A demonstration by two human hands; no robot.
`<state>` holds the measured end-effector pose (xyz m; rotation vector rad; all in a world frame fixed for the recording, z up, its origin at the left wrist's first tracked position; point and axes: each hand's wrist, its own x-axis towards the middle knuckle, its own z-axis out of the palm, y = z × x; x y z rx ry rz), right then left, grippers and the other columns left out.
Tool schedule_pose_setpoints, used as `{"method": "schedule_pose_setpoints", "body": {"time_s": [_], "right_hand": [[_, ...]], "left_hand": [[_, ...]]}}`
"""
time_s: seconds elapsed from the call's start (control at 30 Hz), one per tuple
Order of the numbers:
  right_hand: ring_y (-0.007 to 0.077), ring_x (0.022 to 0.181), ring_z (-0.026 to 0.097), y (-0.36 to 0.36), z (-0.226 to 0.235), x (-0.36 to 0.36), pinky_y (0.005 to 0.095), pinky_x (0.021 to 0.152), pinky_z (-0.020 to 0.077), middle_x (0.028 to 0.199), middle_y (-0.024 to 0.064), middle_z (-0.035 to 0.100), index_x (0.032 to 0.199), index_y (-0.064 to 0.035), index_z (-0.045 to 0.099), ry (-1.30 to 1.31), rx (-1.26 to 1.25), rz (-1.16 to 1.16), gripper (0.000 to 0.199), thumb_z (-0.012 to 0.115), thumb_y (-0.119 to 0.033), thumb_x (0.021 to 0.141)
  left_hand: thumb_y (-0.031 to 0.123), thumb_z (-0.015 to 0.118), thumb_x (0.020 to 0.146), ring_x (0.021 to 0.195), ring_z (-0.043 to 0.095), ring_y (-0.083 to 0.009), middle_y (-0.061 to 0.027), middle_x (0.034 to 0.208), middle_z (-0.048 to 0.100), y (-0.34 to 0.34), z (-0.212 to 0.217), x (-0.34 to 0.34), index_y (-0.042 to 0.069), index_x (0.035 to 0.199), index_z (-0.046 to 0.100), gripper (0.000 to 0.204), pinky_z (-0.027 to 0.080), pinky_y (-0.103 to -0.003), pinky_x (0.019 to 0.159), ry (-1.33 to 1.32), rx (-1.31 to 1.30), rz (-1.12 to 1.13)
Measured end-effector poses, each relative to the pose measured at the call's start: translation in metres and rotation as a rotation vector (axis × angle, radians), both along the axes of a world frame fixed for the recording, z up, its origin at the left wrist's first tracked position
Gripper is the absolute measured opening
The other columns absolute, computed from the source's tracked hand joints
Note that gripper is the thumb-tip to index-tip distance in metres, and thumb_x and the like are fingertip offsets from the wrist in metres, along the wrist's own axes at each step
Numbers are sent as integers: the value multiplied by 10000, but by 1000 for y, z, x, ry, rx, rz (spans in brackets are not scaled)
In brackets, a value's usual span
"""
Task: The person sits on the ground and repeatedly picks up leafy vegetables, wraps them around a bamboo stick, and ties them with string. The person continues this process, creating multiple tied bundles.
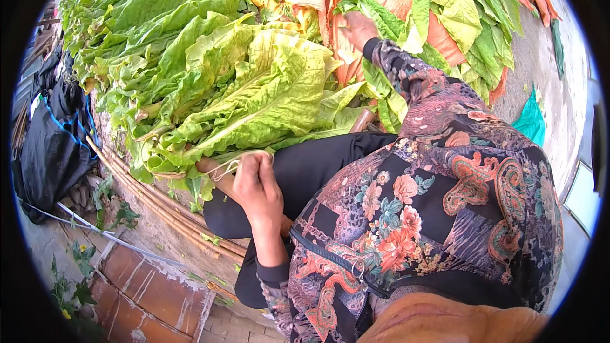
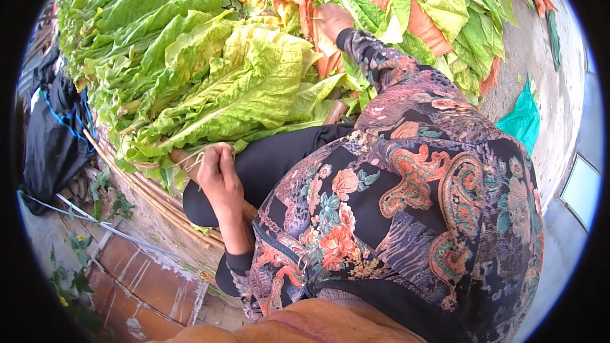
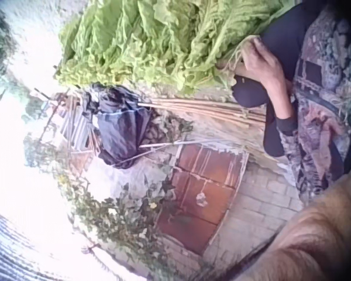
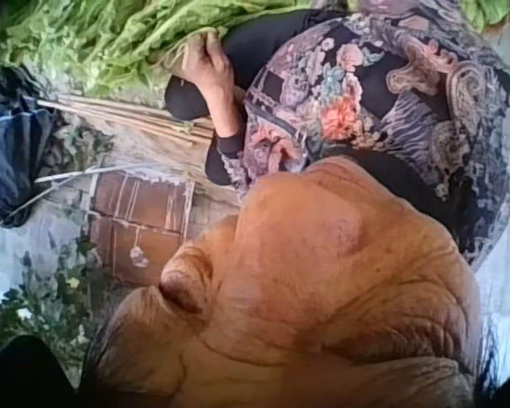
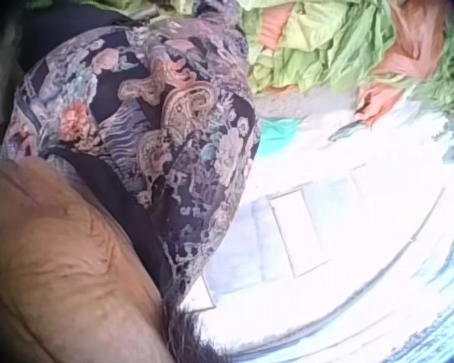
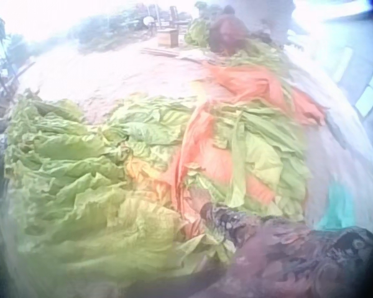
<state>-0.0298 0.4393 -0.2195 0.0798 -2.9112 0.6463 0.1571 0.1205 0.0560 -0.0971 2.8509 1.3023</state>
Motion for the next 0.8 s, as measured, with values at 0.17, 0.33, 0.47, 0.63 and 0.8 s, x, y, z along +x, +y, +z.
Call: {"method": "schedule_pose_setpoints", "body": {"time_s": [0.17,0.33,0.47,0.63,0.8], "right_hand": [[265,924,573,60,-55,10,438,759,449,983,81,547,1070,-99,498,-208,660,-228,472,686,-397,755],[363,933,619,67,-43,16,463,821,468,1009,200,631,1090,-53,562,-430,167,-315,339,523,-144,766],[373,1009,582,64,10,37,409,881,448,1058,249,608,1180,-26,552,-336,-267,-20,439,601,-206,782],[322,948,617,51,44,31,384,843,467,987,199,648,1168,-7,557,-345,-219,16,533,713,-292,745],[227,922,612,23,86,14,328,828,471,1005,164,643,1223,-1,518,-442,-359,171,578,727,-236,739]], "left_hand": [[42,547,890,683,573,-183,-107,752,607,-19,-23,-7,-36,840,590,102,461,-284,651,-57,106,127],[50,543,902,675,547,-145,-76,747,593,-27,-24,-6,-35,855,594,110,445,-262,640,-111,157,157],[67,523,927,649,489,-81,-20,754,554,-26,-25,-9,-23,898,594,118,404,-213,598,-201,500,269],[69,508,938,641,459,-60,-15,757,532,-23,-20,-16,-30,1164,531,248,390,-196,591,-266,575,140],[69,553,904,602,440,-48,24,687,497,-24,-31,-13,-27,1166,558,280,384,-189,562,-172,467,50]]}}
